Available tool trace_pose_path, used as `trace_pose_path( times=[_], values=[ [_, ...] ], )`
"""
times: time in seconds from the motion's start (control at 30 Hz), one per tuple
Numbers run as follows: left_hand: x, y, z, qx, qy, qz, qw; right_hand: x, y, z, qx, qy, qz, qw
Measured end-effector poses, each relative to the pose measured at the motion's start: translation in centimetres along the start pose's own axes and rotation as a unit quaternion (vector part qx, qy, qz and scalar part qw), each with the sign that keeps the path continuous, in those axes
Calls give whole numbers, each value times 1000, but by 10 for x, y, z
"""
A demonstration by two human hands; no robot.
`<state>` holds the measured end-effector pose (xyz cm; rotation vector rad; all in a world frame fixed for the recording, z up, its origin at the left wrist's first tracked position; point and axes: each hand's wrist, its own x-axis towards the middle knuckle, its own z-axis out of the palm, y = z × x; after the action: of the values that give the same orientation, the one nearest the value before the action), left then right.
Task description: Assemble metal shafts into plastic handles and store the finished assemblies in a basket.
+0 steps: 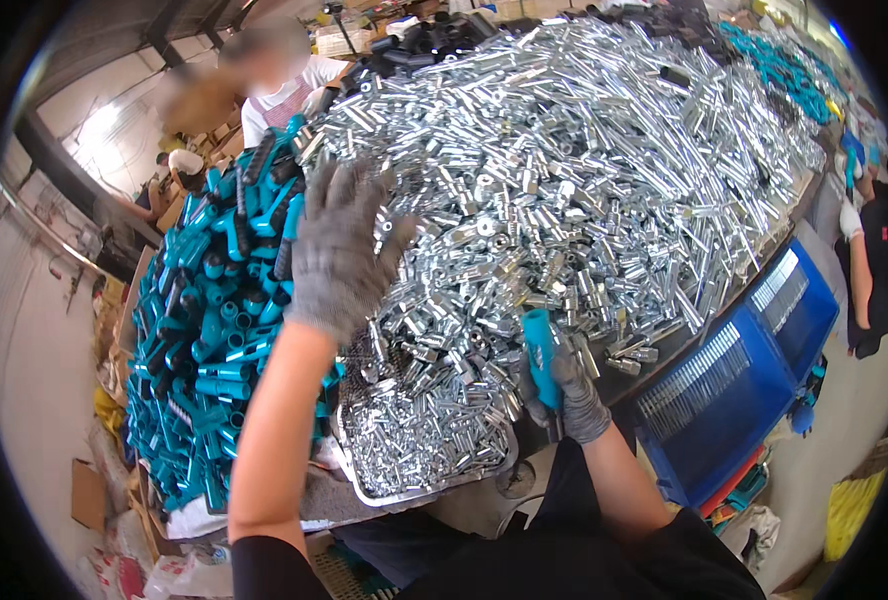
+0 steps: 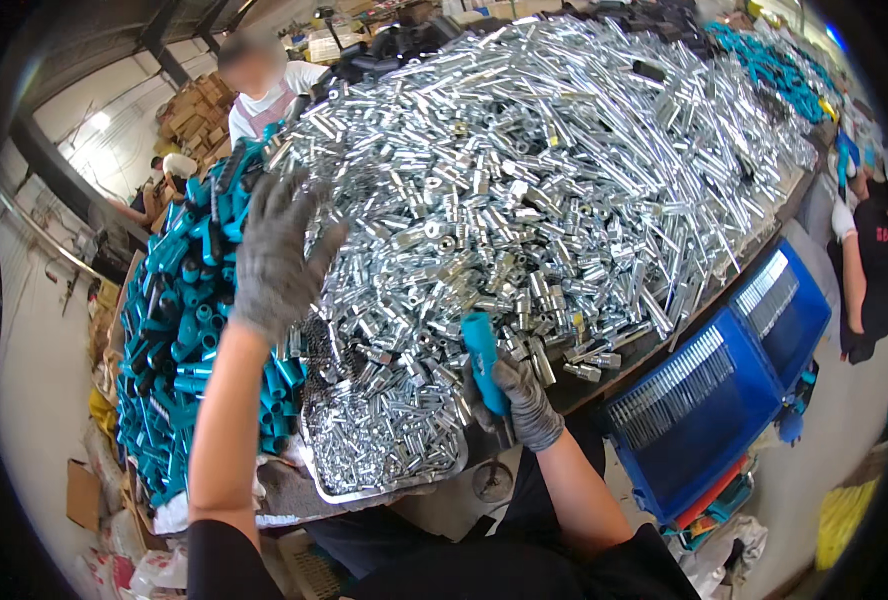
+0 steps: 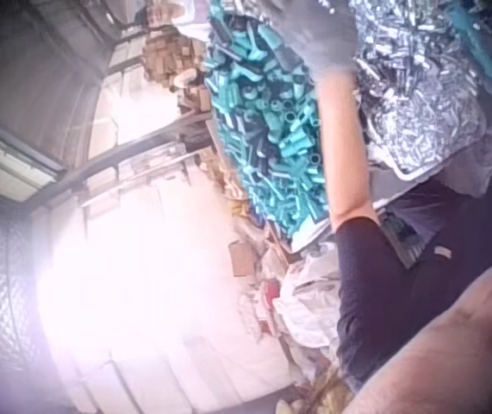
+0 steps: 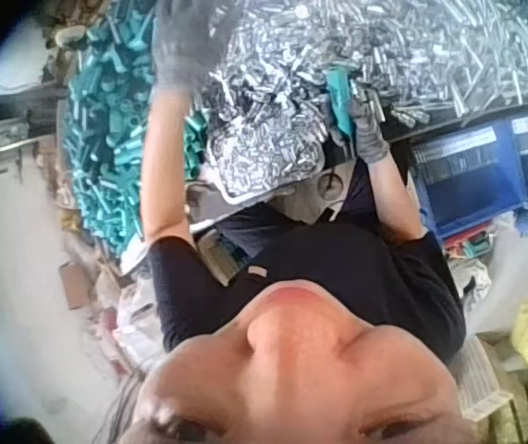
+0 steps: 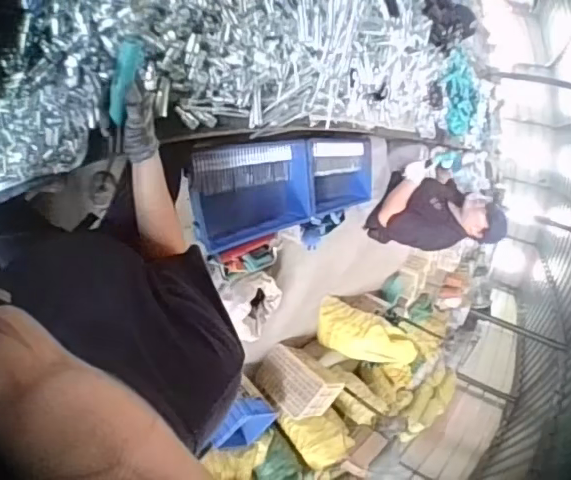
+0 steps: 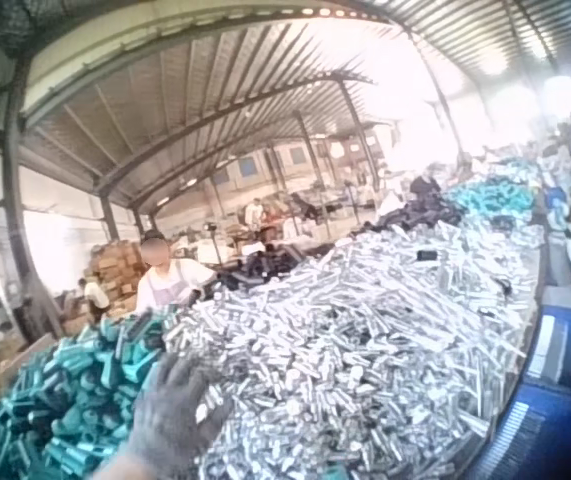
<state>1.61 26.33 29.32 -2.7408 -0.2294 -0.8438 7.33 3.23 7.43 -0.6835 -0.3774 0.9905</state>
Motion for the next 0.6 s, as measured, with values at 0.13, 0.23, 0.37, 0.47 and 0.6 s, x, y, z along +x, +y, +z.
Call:
trace_pose_path(
  times=[0.13, 0.23, 0.37, 0.47, 0.6],
  values=[
    [105, -38, 58, 191, -62, 2, 980, 0, -1, 1, 0, -33, 57, 998],
    [185, -49, 103, 195, -101, -23, 975, -2, -8, 3, -18, -41, 73, 996],
    [269, -84, 178, 206, -157, -46, 965, 2, -3, 1, 12, -26, 130, 991],
    [298, -80, 230, 197, -81, -31, 977, 3, -6, -10, 22, -35, 176, 983],
    [322, -70, 265, 249, -164, -46, 954, 9, -7, -19, 64, -78, 201, 974]
  ],
)
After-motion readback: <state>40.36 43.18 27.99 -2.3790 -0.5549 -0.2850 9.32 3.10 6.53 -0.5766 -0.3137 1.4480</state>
